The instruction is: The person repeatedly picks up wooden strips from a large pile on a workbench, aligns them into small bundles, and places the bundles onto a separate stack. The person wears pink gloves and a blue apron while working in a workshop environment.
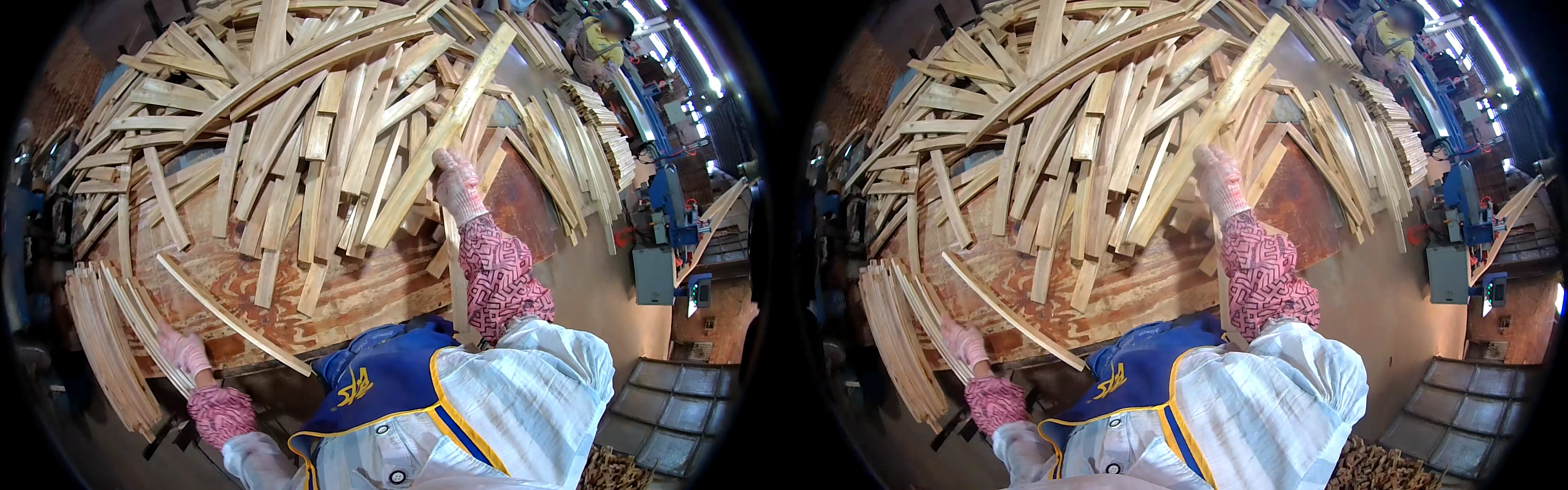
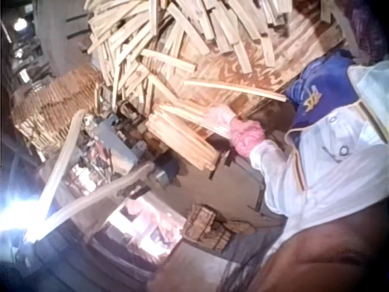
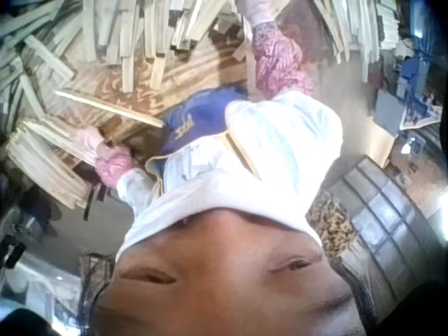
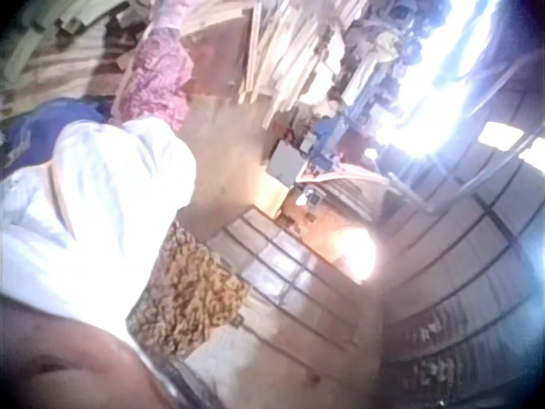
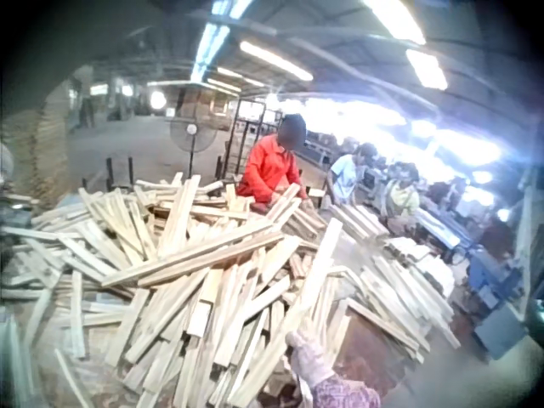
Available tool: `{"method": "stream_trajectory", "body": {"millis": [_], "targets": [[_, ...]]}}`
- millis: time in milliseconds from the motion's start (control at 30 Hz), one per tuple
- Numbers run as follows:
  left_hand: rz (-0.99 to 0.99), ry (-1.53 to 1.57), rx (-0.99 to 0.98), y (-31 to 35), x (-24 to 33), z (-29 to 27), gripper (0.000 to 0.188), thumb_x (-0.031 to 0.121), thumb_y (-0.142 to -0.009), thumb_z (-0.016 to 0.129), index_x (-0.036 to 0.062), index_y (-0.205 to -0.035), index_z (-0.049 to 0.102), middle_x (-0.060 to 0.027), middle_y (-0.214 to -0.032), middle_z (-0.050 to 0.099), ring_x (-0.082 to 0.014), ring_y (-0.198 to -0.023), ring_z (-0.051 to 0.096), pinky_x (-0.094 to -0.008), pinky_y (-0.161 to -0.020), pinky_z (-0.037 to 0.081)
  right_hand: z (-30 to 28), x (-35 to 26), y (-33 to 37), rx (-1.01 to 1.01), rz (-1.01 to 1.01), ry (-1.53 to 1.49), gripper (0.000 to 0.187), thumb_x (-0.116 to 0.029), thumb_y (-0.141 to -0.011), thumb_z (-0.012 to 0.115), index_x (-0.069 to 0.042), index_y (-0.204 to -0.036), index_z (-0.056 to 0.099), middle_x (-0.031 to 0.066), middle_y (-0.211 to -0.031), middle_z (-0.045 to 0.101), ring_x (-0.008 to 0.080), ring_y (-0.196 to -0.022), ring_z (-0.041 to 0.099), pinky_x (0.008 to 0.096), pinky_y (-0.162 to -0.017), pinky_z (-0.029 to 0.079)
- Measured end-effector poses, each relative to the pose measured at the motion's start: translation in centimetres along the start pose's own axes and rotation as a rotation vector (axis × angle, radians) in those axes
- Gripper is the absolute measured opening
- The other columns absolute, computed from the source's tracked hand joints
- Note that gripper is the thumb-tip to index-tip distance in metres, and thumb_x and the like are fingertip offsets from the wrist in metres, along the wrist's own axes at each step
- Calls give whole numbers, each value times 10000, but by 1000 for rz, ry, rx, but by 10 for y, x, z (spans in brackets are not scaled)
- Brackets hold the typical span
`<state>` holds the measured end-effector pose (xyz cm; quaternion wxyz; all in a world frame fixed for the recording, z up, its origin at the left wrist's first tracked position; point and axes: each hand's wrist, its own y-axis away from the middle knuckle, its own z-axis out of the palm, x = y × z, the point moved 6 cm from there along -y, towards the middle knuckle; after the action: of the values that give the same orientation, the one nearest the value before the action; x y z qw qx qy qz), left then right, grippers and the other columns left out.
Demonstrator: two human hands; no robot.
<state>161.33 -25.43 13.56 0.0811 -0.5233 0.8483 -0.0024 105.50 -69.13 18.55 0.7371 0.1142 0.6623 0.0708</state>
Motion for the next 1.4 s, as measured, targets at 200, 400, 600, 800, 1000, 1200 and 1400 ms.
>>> {"method": "stream_trajectory", "body": {"millis": [200, 400, 600, 800, 1000, 1200, 1400], "targets": [[334, 305, 67, 95, 115, -78, 741, 222, -734, 748, 87, -1398, 448, -167, -1434, 419, -343, -1303, 398, -422, -1108, 321, -8, -19, 37, -35, -8, 33, 336, -198, -897, 635, -23, -1182, 610, 81, -1031, 657, 208, -941, 614, 337, -869, 481], [408, 483, -81, 159, 149, -66, 693, 219, -735, 757, 127, -1369, 493, -176, -1393, 436, -382, -1271, 407, -457, -1080, 350, -135, -105, 30, -29, -86, -182, 249, -222, -887, 615, -33, -1047, 648, 38, -917, 628, 166, -878, 594, 320, -823, 492], [439, 472, -111, 168, 188, -64, 641, 269, -749, 730, 115, -1331, 512, -187, -1389, 445, -393, -1260, 419, -461, -1072, 357, -217, -189, 19, 523, -447, 842, 514, -419, -890, 557, 7, -1177, 585, 173, -1047, 628, 281, -958, 606, 384, -864, 464], [589, 565, -14, 184, 280, -90, 642, 314, -750, 717, 94, -1322, 525, -165, -1366, 449, -370, -1247, 413, -492, -1035, 384, -50, -32, -31, -66, -461, 505, 466, -168, -893, 649, -25, -1322, 539, 205, -1231, 610, 278, -1208, 548, 330, -955, 494], [542, 735, -108, 182, 290, -107, 615, 311, -759, 728, 93, -1304, 544, -143, -1336, 475, -357, -1227, 433, -469, -1028, 399, 48, -136, -193, -42, -517, 284, 309, -199, -942, 558, -26, -1198, 542, 63, -860, 587, 158, -742, 588, 285, -558, 471], [436, 973, -162, 146, 290, -99, 598, 305, -778, 738, 80, -1299, 549, -146, -1240, 567, -319, -1132, 538, -428, -960, 465, 125, -202, -129, -140, -402, -166, 217, -171, -905, 642, -13, -1051, 611, 43, -743, 594, 116, -591, 566, 247, -449, 462], [-340, 2336, -1116, 112, 355, -149, 494, 427, -930, 582, 37, -1228, 528, -141, -1065, 631, -261, -911, 640, -379, -795, 557, 163, -158, 114, -1704, -974, 315, 268, -99, -941, 551, -30, -1194, 607, 86, -1229, 608, 213, -1081, 612, 403, -938, 511]]}}
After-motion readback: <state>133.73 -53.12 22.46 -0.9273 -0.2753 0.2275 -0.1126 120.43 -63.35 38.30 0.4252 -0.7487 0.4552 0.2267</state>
